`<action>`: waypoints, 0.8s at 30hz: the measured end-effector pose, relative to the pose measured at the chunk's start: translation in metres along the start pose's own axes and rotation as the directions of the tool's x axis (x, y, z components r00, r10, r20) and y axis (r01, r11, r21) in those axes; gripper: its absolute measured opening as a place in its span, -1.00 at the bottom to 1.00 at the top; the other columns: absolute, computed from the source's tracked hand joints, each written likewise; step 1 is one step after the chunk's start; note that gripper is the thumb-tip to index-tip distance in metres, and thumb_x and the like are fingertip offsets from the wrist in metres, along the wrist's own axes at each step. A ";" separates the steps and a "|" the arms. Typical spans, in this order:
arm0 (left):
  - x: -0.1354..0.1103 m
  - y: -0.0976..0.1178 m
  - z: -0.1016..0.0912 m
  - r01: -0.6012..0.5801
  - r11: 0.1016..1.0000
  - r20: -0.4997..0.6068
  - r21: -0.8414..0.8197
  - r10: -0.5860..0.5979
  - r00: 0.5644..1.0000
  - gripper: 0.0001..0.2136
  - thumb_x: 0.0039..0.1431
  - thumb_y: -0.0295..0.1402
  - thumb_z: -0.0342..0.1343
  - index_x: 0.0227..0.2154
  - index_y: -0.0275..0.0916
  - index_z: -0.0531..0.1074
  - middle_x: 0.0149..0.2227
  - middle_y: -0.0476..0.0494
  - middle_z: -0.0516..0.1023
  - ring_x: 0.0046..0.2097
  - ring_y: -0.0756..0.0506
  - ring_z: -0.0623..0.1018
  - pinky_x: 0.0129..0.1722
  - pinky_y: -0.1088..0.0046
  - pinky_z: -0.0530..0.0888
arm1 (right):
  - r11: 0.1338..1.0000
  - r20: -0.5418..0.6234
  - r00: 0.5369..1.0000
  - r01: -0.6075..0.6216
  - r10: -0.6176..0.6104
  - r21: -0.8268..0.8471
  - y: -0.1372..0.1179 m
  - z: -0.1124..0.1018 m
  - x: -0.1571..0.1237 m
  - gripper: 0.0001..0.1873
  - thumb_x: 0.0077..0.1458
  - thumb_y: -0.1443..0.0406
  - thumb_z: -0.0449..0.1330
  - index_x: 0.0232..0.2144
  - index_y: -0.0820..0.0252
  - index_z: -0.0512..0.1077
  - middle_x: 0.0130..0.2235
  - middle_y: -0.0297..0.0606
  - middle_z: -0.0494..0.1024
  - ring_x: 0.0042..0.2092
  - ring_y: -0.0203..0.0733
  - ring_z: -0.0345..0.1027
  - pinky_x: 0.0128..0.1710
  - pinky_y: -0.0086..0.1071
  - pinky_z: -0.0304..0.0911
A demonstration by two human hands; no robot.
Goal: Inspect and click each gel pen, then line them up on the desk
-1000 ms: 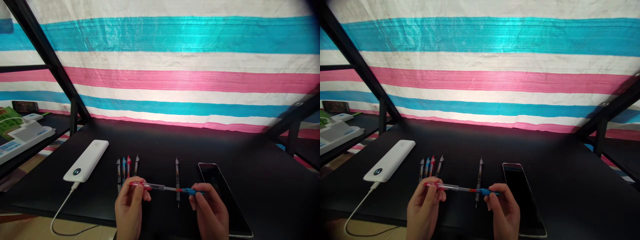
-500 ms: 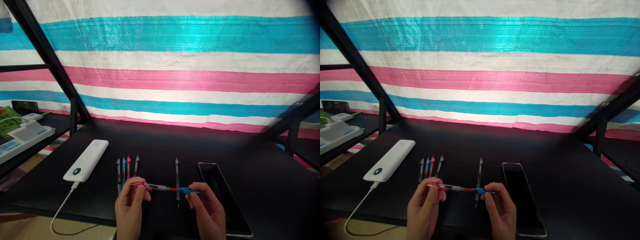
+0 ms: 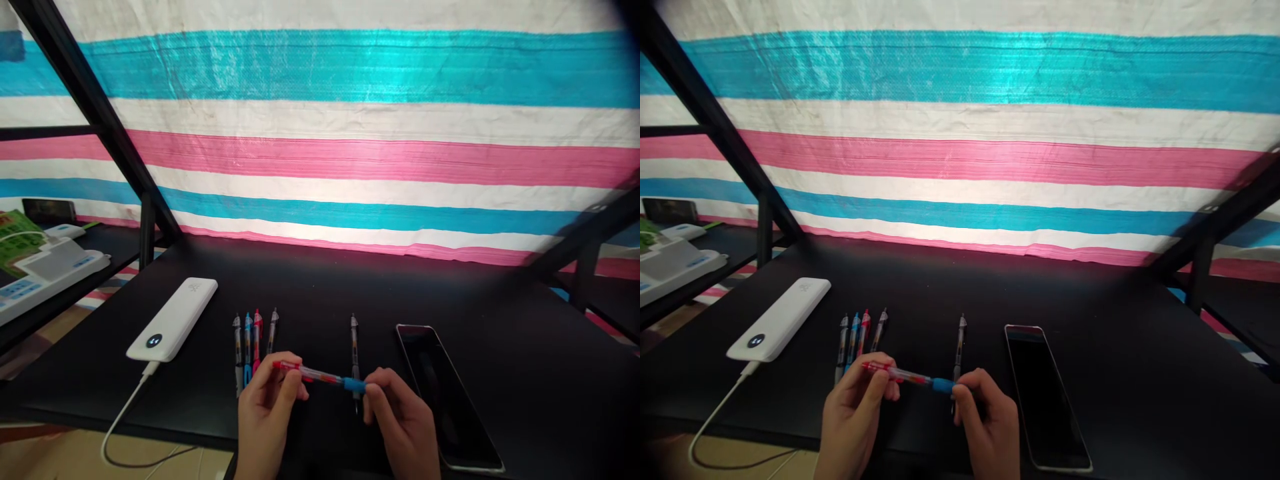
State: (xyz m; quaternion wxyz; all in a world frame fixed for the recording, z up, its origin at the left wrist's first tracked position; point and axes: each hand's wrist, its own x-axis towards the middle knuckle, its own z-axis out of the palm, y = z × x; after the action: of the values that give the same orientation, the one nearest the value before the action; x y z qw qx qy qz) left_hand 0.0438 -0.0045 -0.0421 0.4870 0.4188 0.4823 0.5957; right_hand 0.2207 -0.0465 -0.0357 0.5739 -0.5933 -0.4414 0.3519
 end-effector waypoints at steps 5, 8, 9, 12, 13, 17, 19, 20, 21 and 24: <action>-0.004 0.008 0.006 -0.009 1.000 -0.084 -0.030 0.006 0.996 -0.71 0.17 -0.08 0.36 -0.31 -0.22 0.62 -0.52 -0.02 0.53 -0.47 -0.05 0.51 -0.39 0.49 0.47 | 1.000 0.041 0.999 -0.009 0.009 0.008 0.000 0.002 -0.001 -0.56 0.29 -0.09 0.21 -0.30 0.13 0.57 -0.60 -0.44 0.26 -0.55 -0.29 0.15 -0.52 -0.41 0.04; -0.003 0.009 0.006 -0.034 0.999 -0.102 -0.028 0.031 0.994 -0.69 0.13 -0.06 0.38 -0.33 -0.23 0.62 -0.52 -0.05 0.53 -0.49 -0.05 0.51 -0.43 0.47 0.49 | 0.995 0.041 0.995 0.084 -0.086 0.050 -0.003 0.005 -0.003 -0.55 0.27 -0.02 0.27 0.07 0.06 0.48 -0.41 -0.36 0.47 -0.40 -0.21 0.36 -0.37 -0.38 0.23; -0.002 0.009 0.006 -0.040 0.999 -0.098 -0.025 0.037 0.994 -0.69 0.13 -0.05 0.38 -0.32 -0.23 0.63 -0.52 -0.05 0.54 -0.50 -0.06 0.51 -0.44 0.47 0.50 | 0.993 0.042 0.994 0.101 -0.104 0.067 -0.004 0.005 -0.003 -0.59 0.29 0.01 0.27 0.07 0.05 0.46 -0.36 -0.34 0.51 -0.36 -0.20 0.39 -0.32 -0.38 0.26; 0.000 0.006 0.003 -0.038 0.999 -0.083 -0.027 0.036 0.996 -0.69 0.13 -0.06 0.39 -0.31 -0.24 0.63 -0.51 -0.07 0.55 -0.50 -0.06 0.52 -0.45 0.47 0.51 | 0.994 0.033 0.996 0.075 -0.078 0.075 -0.004 0.004 -0.003 -0.78 0.33 0.06 0.25 -0.15 0.05 0.46 -0.40 -0.36 0.52 -0.37 -0.23 0.41 -0.32 -0.41 0.26; 0.000 0.005 0.003 -0.035 0.999 -0.079 -0.035 0.032 0.996 -0.69 0.14 -0.07 0.38 -0.30 -0.24 0.63 -0.51 -0.06 0.55 -0.49 -0.05 0.52 -0.44 0.48 0.51 | 0.996 0.044 0.997 0.061 -0.063 0.058 -0.003 0.003 -0.003 -0.76 0.34 0.06 0.23 -0.26 0.07 0.46 -0.44 -0.37 0.49 -0.41 -0.25 0.38 -0.36 -0.42 0.23; -0.001 0.002 0.001 -0.016 0.997 -0.069 -0.070 0.011 0.998 -0.72 0.18 -0.09 0.38 -0.29 -0.22 0.63 -0.51 -0.03 0.55 -0.48 -0.01 0.51 -0.39 0.54 0.50 | 0.997 0.072 0.995 0.068 -0.070 0.032 0.001 0.003 -0.002 -0.70 0.33 0.00 0.22 -0.21 0.07 0.52 -0.45 -0.37 0.50 -0.43 -0.24 0.37 -0.41 -0.42 0.21; -0.001 0.001 0.001 -0.013 0.997 -0.069 -0.074 0.007 0.998 -0.72 0.18 -0.09 0.38 -0.28 -0.22 0.63 -0.50 -0.03 0.55 -0.48 -0.01 0.52 -0.39 0.54 0.50 | 0.993 0.018 0.995 0.101 -0.102 0.058 0.003 0.004 -0.002 -0.63 0.29 0.01 0.28 0.02 0.03 0.46 -0.38 -0.36 0.58 -0.35 -0.19 0.45 -0.34 -0.40 0.28; -0.001 0.001 0.001 -0.014 0.997 -0.070 -0.074 0.009 0.997 -0.71 0.17 -0.08 0.38 -0.28 -0.23 0.63 -0.50 -0.04 0.55 -0.48 -0.02 0.52 -0.40 0.53 0.50 | 0.992 -0.009 0.994 0.111 -0.111 0.065 0.004 0.005 -0.003 -0.62 0.27 0.03 0.31 0.04 0.02 0.43 -0.35 -0.36 0.59 -0.33 -0.18 0.48 -0.30 -0.40 0.31; -0.001 0.001 0.001 -0.017 0.997 -0.073 -0.072 0.012 0.997 -0.70 0.15 -0.07 0.39 -0.29 -0.24 0.63 -0.51 -0.04 0.55 -0.49 -0.03 0.52 -0.41 0.51 0.51 | 0.992 -0.023 0.994 0.112 -0.111 0.064 0.004 0.005 -0.003 -0.67 0.27 0.05 0.32 -0.02 0.03 0.44 -0.35 -0.37 0.60 -0.33 -0.18 0.49 -0.28 -0.39 0.32; 0.000 0.002 0.001 -0.019 0.998 -0.100 -0.055 0.014 0.995 -0.65 0.11 -0.03 0.40 -0.31 -0.25 0.62 -0.52 -0.06 0.55 -0.51 -0.05 0.51 -0.44 0.47 0.51 | 0.996 0.035 0.996 0.087 -0.088 0.018 0.003 0.004 -0.002 -0.74 0.32 0.06 0.26 -0.31 0.08 0.48 -0.45 -0.37 0.54 -0.42 -0.22 0.42 -0.35 -0.40 0.27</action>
State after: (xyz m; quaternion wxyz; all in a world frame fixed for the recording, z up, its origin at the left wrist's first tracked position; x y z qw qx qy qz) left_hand 0.0446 -0.0043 -0.0396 0.4688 0.3788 0.4858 0.6330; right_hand 0.2168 -0.0473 -0.0391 0.5856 -0.5623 -0.4743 0.3404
